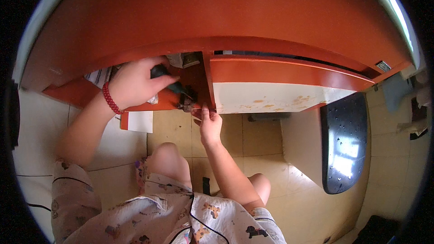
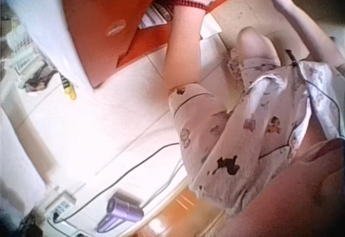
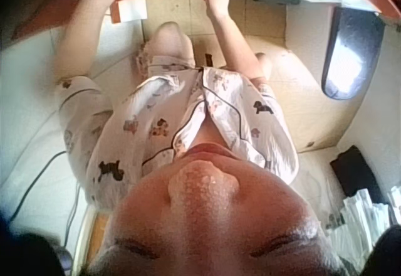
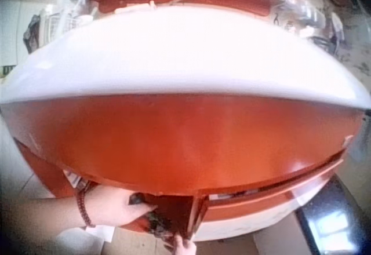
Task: The person uses a screwdriver to tighten a hinge inside a bathroom cabinet, walks to a different room to retrieve pliers from a drawer, and then returns to the cabinet to continue tightening the hinge.
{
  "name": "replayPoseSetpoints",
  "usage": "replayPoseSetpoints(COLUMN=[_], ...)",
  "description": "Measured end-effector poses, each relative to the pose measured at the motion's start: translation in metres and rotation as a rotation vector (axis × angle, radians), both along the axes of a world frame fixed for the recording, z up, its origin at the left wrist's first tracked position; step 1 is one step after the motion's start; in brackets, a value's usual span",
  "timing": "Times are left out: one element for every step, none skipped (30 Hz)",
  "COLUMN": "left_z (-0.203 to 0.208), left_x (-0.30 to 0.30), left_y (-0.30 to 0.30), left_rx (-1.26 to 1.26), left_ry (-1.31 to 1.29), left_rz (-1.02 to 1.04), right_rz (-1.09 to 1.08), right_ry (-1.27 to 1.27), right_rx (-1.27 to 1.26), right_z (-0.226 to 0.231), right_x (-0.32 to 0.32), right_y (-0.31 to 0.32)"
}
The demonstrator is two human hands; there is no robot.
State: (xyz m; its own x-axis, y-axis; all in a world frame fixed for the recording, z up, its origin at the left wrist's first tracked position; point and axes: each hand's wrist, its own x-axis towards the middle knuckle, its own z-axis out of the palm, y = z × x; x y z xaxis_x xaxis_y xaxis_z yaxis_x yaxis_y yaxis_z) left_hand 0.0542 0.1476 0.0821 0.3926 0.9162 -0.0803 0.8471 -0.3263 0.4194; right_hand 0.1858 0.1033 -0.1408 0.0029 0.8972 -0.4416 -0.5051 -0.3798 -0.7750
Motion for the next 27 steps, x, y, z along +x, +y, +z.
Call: replayPoseSetpoints(left_z=[-0.007, -0.013, -0.018, -0.021, -0.023, -0.024, -0.022, -0.021, -0.022, -0.024, -0.026, -0.027, -0.027, -0.026, -0.026, -0.024, -0.023, -0.022, -0.022, -0.022, -0.021, -0.02, -0.02, -0.019, -0.018, -0.017, -0.017], left_x=[-0.003, -0.007, -0.012, -0.015, -0.017, -0.017, -0.017, -0.018, -0.019, -0.021, -0.022, -0.021, -0.02, -0.018, -0.016, -0.014, -0.013, -0.012, -0.011, -0.01, -0.01, -0.009, -0.008, -0.008, -0.009, -0.01, -0.011], left_y=[0.0, -0.001, -0.002, -0.002, -0.003, -0.003, -0.004, -0.005, -0.004, -0.003, -0.001, -0.001, -0.002, -0.002, -0.002, -0.001, 0.0, 0.0, 0.002, 0.003, 0.004, 0.006, 0.006, 0.007, 0.007, 0.007, 0.007], left_rx=[0.048, 0.047, 0.186, 0.323, 0.395, 0.392, 0.321, 0.251, 0.248, 0.299, 0.35, 0.348, 0.359, 0.37, 0.37, 0.425, 0.48, 0.481, 0.452, 0.422, 0.423, 0.417, 0.411, 0.41, 0.376, 0.342, 0.34], left_ry=[-0.092, -0.089, -0.099, -0.114, -0.119, -0.122, -0.167, -0.212, -0.21, -0.176, -0.142, -0.145, -0.145, -0.144, -0.143, -0.131, -0.119, -0.117, -0.114, -0.11, -0.109, -0.089, -0.069, -0.067, -0.043, -0.018, -0.014], left_rz=[0.139, 0.135, 0.121, 0.101, 0.088, 0.078, 0.129, 0.18, 0.175, 0.132, 0.09, 0.084, 0.068, 0.053, 0.053, -0.012, -0.077, -0.078, -0.109, -0.139, -0.143, -0.182, -0.221, -0.225, -0.231, -0.237, -0.242], right_rz=[-0.003, -0.002, -0.001, -0.011, -0.009, -0.007, -0.013, -0.009, -0.006, -0.013, -0.013, -0.014, -0.014, -0.014, -0.013, -0.015, -0.014, -0.014, -0.018, -0.02, -0.022, -0.026, -0.021, -0.015, -0.019, -0.017, -0.014], right_ry=[0.002, -0.007, -0.016, -0.017, -0.031, -0.045, -0.043, -0.051, -0.059, -0.061, -0.066, -0.07, -0.069, -0.071, -0.074, -0.072, -0.067, -0.062, -0.06, -0.064, -0.068, -0.065, -0.068, -0.07, -0.066, -0.062, -0.058], right_rx=[-0.001, -0.004, -0.006, -0.009, -0.005, -0.001, -0.003, -0.008, -0.013, -0.015, -0.012, -0.01, -0.009, -0.006, -0.002, -0.001, -0.001, 0.0, 0.001, 0.007, 0.014, 0.014, 0.015, 0.016, 0.015, 0.01, 0.006], right_z=[0.0, 0.001, 0.002, 0.0, -0.002, -0.003, -0.002, 0.0, 0.001, -0.001, -0.003, -0.005, -0.004, -0.003, -0.002, -0.002, -0.002, -0.001, -0.001, 0.0, 0.001, 0.0, 0.0, 0.0, 0.0, 0.0, 0.001], right_x=[0.0, 0.0, 0.0, 0.001, 0.002, 0.002, 0.001, 0.001, 0.0, 0.0, 0.001, 0.001, 0.001, 0.001, 0.001, 0.001, 0.001, 0.0, 0.0, -0.001, -0.001, -0.001, -0.001, 0.0, 0.0, 0.0, 0.0], right_y=[-0.001, -0.001, -0.001, -0.001, -0.001, -0.001, -0.002, -0.002, -0.002, -0.001, -0.001, -0.001, -0.001, -0.001, -0.002, -0.002, -0.002, -0.002, -0.002, -0.002, -0.001, -0.002, -0.002, -0.002, -0.002, -0.002, -0.002])
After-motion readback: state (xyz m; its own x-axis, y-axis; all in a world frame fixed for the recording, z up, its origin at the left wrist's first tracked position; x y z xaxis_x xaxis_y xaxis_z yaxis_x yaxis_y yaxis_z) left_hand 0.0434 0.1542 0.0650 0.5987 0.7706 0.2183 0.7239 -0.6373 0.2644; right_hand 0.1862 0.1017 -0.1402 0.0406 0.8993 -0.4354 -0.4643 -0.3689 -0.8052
